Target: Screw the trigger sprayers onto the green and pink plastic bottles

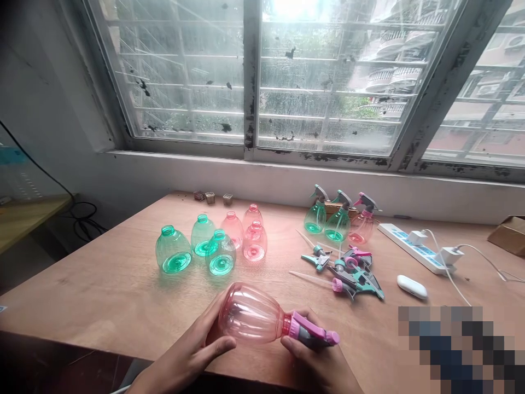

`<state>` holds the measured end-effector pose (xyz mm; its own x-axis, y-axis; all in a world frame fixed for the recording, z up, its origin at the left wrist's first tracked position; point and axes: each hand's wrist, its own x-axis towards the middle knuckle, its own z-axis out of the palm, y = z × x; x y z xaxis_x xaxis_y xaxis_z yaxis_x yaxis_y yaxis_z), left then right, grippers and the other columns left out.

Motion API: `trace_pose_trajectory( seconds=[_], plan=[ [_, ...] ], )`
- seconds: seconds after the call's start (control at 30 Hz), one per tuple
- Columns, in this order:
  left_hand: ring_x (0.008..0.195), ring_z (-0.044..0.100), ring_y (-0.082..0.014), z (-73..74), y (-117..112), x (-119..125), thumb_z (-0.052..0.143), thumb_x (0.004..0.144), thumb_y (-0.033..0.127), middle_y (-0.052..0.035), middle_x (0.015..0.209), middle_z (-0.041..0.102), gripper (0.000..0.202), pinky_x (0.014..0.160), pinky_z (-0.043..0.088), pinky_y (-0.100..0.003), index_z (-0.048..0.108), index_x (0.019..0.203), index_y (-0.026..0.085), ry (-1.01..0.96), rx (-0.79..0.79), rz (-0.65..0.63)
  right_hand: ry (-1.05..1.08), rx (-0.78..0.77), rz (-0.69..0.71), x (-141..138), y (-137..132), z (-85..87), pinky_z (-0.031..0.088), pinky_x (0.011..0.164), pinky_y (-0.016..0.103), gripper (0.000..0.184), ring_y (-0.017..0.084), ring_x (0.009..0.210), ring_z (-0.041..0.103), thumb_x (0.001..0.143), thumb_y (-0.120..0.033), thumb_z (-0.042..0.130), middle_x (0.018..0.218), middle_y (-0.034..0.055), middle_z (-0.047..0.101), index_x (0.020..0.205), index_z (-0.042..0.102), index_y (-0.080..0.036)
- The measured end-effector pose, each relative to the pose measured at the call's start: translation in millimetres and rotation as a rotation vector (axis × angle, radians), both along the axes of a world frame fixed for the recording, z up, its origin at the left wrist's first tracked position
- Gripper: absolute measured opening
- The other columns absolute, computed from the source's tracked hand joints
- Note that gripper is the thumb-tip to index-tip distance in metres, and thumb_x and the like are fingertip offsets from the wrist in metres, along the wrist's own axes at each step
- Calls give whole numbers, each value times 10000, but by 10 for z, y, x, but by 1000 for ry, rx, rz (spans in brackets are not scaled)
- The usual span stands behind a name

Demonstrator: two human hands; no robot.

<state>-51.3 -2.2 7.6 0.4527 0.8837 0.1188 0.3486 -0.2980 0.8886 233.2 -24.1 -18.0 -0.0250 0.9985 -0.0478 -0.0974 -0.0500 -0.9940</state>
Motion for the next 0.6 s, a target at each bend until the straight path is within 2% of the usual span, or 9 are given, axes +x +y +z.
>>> trace_pose_trajectory(
  seconds=[0.13,0.23,0.3,0.37,0.43,0.6],
  plan=[
    [1592,308,-382,31,16,14,828,887,479,-120,1718,370,931,1321,227,-551,348,1657,268,-27,-15,0,58,7,-11,-2,4,9,417,588,339,480,194,563,543,756,-578,887,601,-7,644,999,749,-187],
    [1583,315,-392,7,21,17,882,838,446,-116,1706,378,989,1313,250,-558,348,1655,289,-35,4,-8,99,0,-32,7,5,8,438,574,341,479,189,556,548,761,-591,881,668,27,703,971,734,-187],
    [1565,354,-383,-31,20,14,845,885,403,-102,1705,379,951,1299,298,-544,309,1667,326,-57,27,-8,94,1,-29,20,7,0,449,586,342,456,193,569,569,776,-580,877,710,39,731,964,727,-192],
    [1542,406,-358,-72,18,7,768,956,355,-84,1670,439,893,1287,334,-527,247,1680,369,-83,36,-9,72,8,-18,36,10,-18,447,605,345,436,195,581,578,798,-565,869,703,34,729,966,722,-191],
    [1543,411,-345,-99,18,-3,737,980,327,-70,1650,475,886,1292,327,-523,205,1685,391,-91,26,-16,57,22,-16,48,12,-45,445,617,346,430,194,593,581,806,-558,866,705,32,731,971,716,-190],
    [1628,222,-358,-78,11,-22,843,896,366,-63,1770,264,1038,1329,213,-524,178,1692,366,-74,-29,-50,79,-6,4,44,0,-82,442,596,326,474,185,571,595,767,-559,896,682,19,726,1012,709,-200]
  ],
)
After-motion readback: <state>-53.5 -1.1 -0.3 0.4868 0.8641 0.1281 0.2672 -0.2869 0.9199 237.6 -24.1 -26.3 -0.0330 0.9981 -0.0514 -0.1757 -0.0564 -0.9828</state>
